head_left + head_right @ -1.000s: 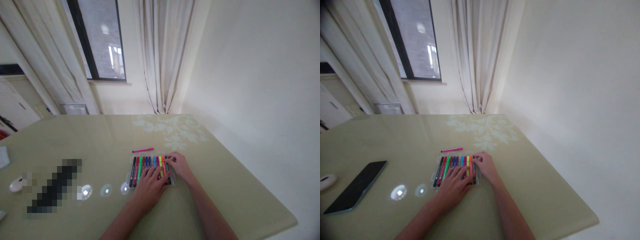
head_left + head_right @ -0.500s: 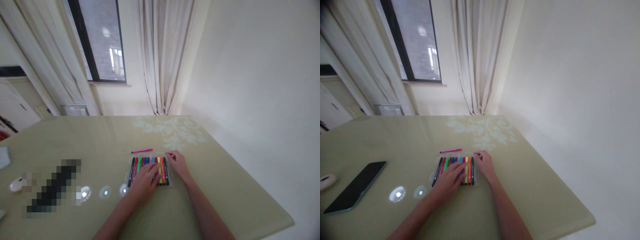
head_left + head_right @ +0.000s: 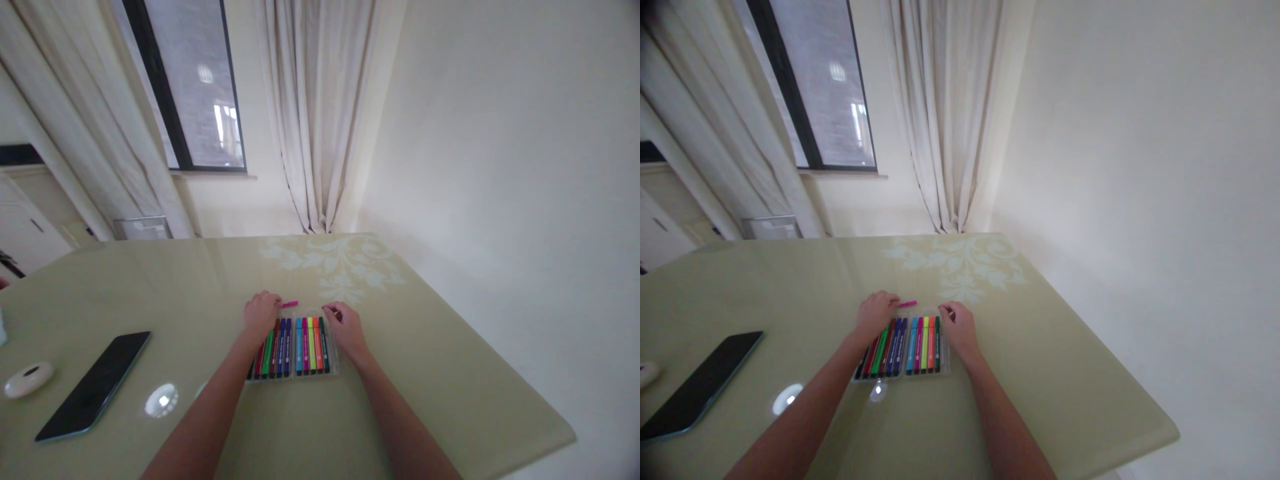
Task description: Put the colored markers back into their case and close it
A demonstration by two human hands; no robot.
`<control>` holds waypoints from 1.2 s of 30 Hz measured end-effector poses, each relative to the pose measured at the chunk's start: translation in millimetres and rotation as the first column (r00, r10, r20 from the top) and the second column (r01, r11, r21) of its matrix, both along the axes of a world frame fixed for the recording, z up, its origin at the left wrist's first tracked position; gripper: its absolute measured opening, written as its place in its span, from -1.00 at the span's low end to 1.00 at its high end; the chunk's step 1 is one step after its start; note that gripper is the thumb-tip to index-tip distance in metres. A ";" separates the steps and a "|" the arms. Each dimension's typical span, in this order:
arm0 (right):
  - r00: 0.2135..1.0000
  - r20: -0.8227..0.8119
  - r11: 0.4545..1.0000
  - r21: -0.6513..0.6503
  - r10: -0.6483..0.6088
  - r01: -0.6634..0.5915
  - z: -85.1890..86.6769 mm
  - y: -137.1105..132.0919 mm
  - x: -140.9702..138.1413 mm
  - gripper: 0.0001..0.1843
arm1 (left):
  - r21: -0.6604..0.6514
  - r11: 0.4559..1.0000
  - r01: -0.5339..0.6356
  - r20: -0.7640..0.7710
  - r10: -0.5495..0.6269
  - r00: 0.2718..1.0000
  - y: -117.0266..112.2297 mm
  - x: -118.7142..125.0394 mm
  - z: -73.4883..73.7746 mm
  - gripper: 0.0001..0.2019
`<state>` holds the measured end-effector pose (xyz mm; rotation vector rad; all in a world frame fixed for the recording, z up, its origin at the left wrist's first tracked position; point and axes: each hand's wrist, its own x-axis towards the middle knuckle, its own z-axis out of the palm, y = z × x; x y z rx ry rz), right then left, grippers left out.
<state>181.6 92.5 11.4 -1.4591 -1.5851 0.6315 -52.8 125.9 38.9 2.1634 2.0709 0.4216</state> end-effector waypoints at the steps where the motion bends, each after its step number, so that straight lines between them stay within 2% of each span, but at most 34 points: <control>1: 1.000 -0.004 1.000 -0.003 0.000 0.000 -0.1 0.1 -0.5 -0.75 | -0.011 1.000 0.012 0.007 -0.012 1.000 4.2 3.4 0.4 -0.71; 6: 1.000 -0.024 1.000 -0.006 -0.014 0.014 1.8 0.6 -0.7 -0.76 | 0.014 0.999 0.043 0.064 -0.044 0.997 14.5 12.0 9.7 -0.80; 8: 0.998 -0.056 1.000 0.002 -0.021 0.021 4.6 -0.8 -1.0 -0.75 | 0.065 0.996 0.055 0.097 -0.061 0.993 9.0 14.9 16.2 -0.78; 11: 0.986 -0.167 1.000 0.015 0.017 -0.015 11.8 -6.5 -4.5 -0.75 | 0.187 0.978 0.091 0.203 -0.129 0.971 -12.4 25.6 24.0 -0.75; 13: 0.952 -0.292 0.996 0.028 0.092 -0.087 18.2 -12.0 -8.9 -0.68 | 0.308 0.947 0.095 0.445 -0.231 0.865 -33.1 36.4 26.3 -0.78; 14: 0.923 -0.361 0.991 0.038 0.132 -0.127 21.5 -14.7 -11.4 -0.66 | 0.321 0.942 0.095 0.520 -0.259 0.814 -43.9 41.9 26.4 -0.77; 17: 0.825 -0.522 0.974 0.053 0.214 -0.219 29.9 -21.1 -17.6 -0.70 | 0.290 0.950 0.114 0.619 -0.277 0.735 -72.4 54.7 22.9 -0.74; 19: 0.785 -0.578 0.968 0.039 0.224 -0.247 33.0 -23.0 -19.4 -0.71 | 0.261 0.959 0.106 0.680 -0.261 0.685 -85.0 58.1 17.5 -0.72; 23: 0.751 -0.638 0.976 0.001 0.168 -0.218 31.6 -22.4 -17.3 -0.69 | 0.203 0.969 0.141 0.793 -0.247 0.556 -97.8 56.3 1.6 -0.69; 25: 0.748 -0.651 0.980 -0.023 0.134 -0.195 28.6 -21.0 -15.2 -0.66 | 0.171 0.973 0.155 0.827 -0.227 0.514 -102.0 55.2 -4.9 -0.68; 28: 0.740 -0.662 0.980 -0.044 0.118 -0.195 24.8 -19.6 -13.0 -0.62 | 0.140 0.976 0.165 0.842 -0.205 0.500 -107.9 55.9 -8.9 -0.63; 33: 0.717 -0.689 0.980 -0.048 0.109 -0.195 26.3 -20.7 -12.1 -0.61 | 0.067 0.985 0.157 0.832 -0.141 0.537 -113.1 59.3 -7.3 -0.52; 36: 0.715 -0.692 0.982 -0.049 0.099 -0.183 28.2 -21.2 -11.9 -0.62 | 0.027 0.987 0.158 0.850 -0.106 0.516 -112.9 60.4 -7.0 -0.46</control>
